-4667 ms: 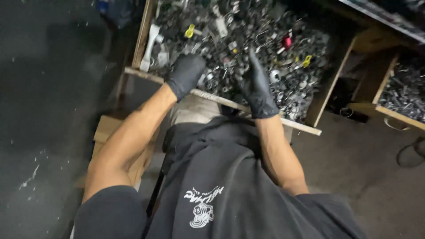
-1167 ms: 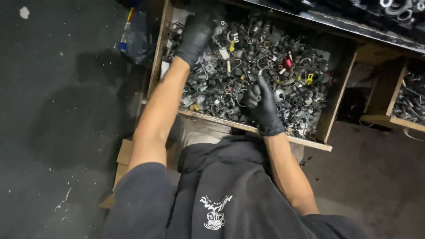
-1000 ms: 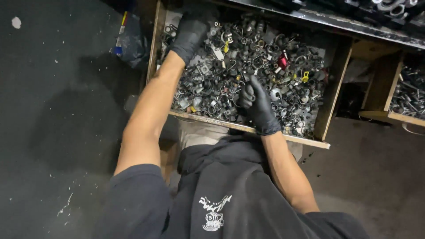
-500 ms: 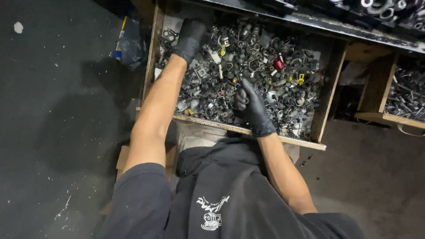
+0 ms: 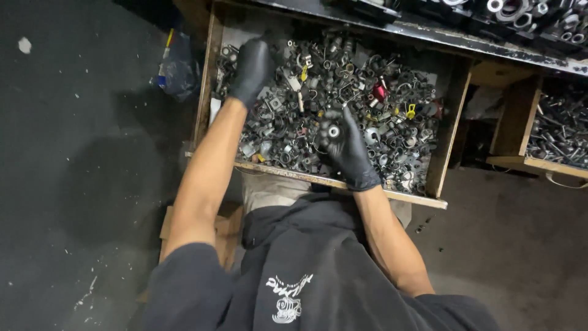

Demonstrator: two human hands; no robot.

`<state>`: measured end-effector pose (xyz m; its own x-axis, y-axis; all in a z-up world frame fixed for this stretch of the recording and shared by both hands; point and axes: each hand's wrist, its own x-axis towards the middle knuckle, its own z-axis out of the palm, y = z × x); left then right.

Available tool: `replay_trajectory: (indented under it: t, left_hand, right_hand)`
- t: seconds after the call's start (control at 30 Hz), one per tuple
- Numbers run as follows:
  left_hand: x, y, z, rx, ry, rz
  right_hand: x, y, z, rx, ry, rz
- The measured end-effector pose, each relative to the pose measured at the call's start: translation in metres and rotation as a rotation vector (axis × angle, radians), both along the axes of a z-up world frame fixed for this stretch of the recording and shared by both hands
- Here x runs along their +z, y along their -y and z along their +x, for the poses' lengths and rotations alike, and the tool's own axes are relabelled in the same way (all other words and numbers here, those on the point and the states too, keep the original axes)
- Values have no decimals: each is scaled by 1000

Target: The person repeatedly sifts through a drawer full of mixed metal hardware, picking up individual pieces, briefly inspecting them, and placing them into trays on the workbench. The process continues throughout the clip with no visible final state.

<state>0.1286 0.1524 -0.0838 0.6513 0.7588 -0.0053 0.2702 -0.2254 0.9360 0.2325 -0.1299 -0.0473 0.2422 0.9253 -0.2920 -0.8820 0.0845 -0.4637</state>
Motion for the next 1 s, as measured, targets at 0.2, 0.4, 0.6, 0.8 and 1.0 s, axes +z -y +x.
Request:
replay_trajectory:
  t: [0.2, 0.4, 0.6, 0.8, 1.0]
  left_hand:
    - [102, 88, -31, -68, -34, 273]
    - [97, 156, -19, -218, -135, 269]
    - [94, 128, -11, -182, -89, 234]
    - [-26, -10, 17, 51, -295, 816]
    - [-82, -70, 54, -342, -1023, 788]
  right_hand:
    - [8, -25, -9, 45, -83, -28]
    - [-49, -43, -11, 12, -141, -129]
    - [-1, -35, -14, -89, -275, -153]
    - [-31, -42, -9, -4, -216, -50]
    - [-39, -45, -1, -72, -126, -62]
